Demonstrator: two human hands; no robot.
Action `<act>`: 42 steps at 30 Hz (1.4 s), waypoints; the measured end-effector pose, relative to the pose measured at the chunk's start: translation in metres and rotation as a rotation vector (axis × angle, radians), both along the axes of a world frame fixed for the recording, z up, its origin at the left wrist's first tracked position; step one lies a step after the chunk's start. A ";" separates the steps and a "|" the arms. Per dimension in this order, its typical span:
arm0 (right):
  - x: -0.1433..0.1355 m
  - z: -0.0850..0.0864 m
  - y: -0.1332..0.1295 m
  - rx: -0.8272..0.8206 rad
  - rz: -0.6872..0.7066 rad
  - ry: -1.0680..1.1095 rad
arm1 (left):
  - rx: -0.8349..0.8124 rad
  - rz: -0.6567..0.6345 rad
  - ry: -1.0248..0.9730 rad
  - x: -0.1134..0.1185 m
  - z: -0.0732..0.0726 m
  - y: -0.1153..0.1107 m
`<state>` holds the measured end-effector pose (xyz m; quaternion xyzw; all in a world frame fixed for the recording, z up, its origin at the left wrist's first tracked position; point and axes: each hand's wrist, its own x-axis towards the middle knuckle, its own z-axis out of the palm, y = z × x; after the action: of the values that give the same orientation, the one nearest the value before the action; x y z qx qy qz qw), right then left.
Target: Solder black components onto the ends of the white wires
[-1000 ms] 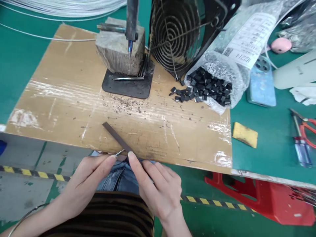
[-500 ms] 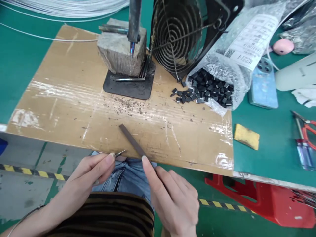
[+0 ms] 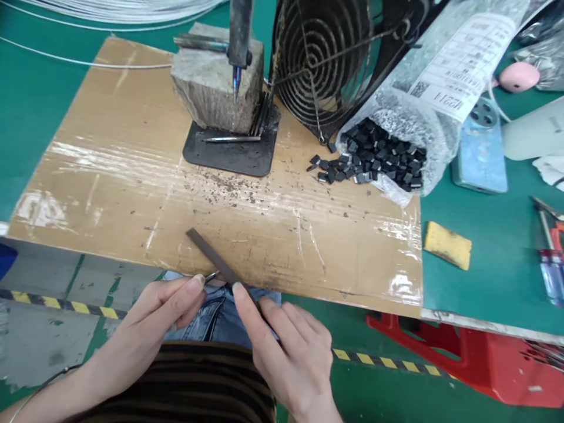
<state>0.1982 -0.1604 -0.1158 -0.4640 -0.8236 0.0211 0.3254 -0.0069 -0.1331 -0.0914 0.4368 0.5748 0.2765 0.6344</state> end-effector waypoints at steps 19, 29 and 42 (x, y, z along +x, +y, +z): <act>0.010 -0.002 -0.010 -0.010 0.044 -0.037 | 0.199 -0.024 0.106 -0.001 -0.001 -0.001; 0.004 -0.002 -0.005 -0.008 0.044 -0.047 | 0.691 -0.119 0.481 0.001 -0.016 -0.010; 0.004 0.004 -0.007 -0.047 0.032 -0.061 | 0.751 -0.139 0.541 0.001 -0.017 -0.010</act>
<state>0.2025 -0.1670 -0.1113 -0.4587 -0.8398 0.0316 0.2886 -0.0059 -0.1428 -0.1082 0.7300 0.5491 0.2982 0.2769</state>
